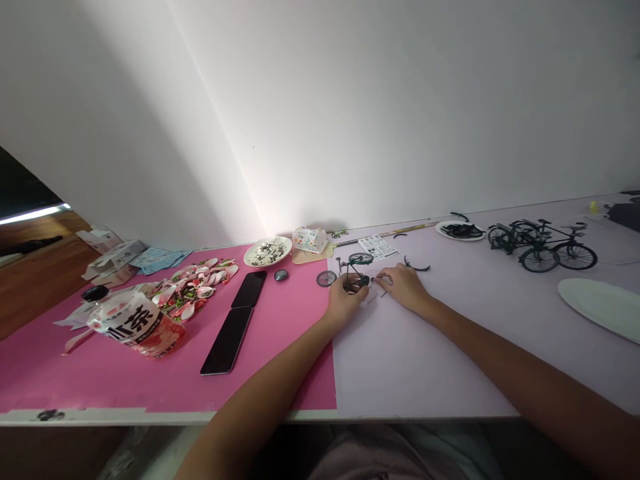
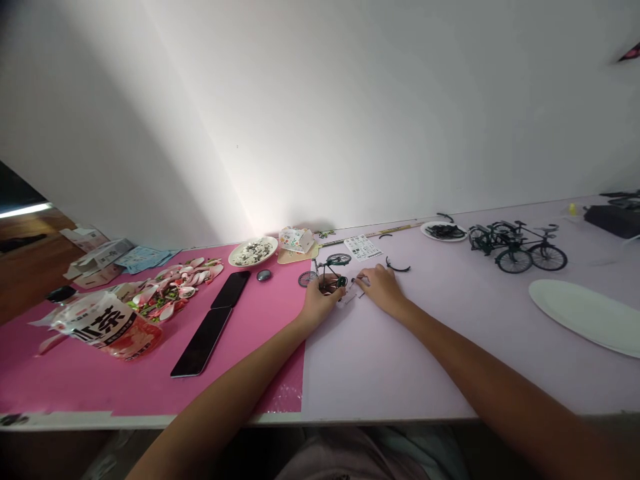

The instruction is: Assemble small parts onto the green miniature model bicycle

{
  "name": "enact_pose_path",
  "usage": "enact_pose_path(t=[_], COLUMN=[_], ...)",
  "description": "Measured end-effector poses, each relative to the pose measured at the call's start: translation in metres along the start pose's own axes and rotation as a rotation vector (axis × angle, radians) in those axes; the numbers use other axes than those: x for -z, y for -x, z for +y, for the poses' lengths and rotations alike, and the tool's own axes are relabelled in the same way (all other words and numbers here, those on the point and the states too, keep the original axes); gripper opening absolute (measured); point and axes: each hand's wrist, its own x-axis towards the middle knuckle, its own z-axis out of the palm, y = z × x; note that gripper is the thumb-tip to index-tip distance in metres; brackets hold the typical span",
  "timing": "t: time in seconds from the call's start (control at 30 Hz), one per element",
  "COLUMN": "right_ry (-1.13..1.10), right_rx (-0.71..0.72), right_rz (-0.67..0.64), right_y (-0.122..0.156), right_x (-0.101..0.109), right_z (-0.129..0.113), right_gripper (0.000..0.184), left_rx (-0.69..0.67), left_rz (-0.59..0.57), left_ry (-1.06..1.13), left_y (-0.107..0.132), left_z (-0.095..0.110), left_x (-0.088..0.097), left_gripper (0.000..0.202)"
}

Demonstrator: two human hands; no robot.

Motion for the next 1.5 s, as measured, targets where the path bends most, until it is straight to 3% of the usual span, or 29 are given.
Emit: enact_pose_path(t=[0.2, 0.43, 0.6, 0.83, 1.2, 1.5], right_ry=[-0.128, -0.376, -0.383, -0.322, -0.591, -0.518], right_rx=[-0.006, -0.007, 0.116, 0.12, -0.045, -0.105], right_rz=[0.001, 0.072, 0.025, -0.015, -0.035, -0.042], right_y=[0.002, 0.008, 0.01, 0.01, 0.015, 0.017], right_x=[0.011, 0.03, 0.03, 0.024, 0.02, 0.023], right_z=[-0.006, -0.031, -0.04, -0.033, -0.036, -0.041], right_gripper=[0.027, 0.029, 0.026, 0.028, 0.029, 0.045], left_rx=[-0.003, 0.017, -0.001, -0.023, -0.025, -0.004], left_rz=[-0.003, -0.005, -0.009, -0.051, -0.111, -0.197], left_ry=[0.007, 0.063, 0.035, -0.041, -0.053, 0.133], left_y=[-0.001, -0.002, -0.001, 0.004, 0.007, 0.003], left_z=[-0.002, -0.003, -0.002, 0.002, 0.007, 0.006], left_x=[0.0, 0.001, 0.0, -0.002, -0.001, 0.002], left_gripper=[0.031, 0.03, 0.03, 0.028, 0.036, 0.037])
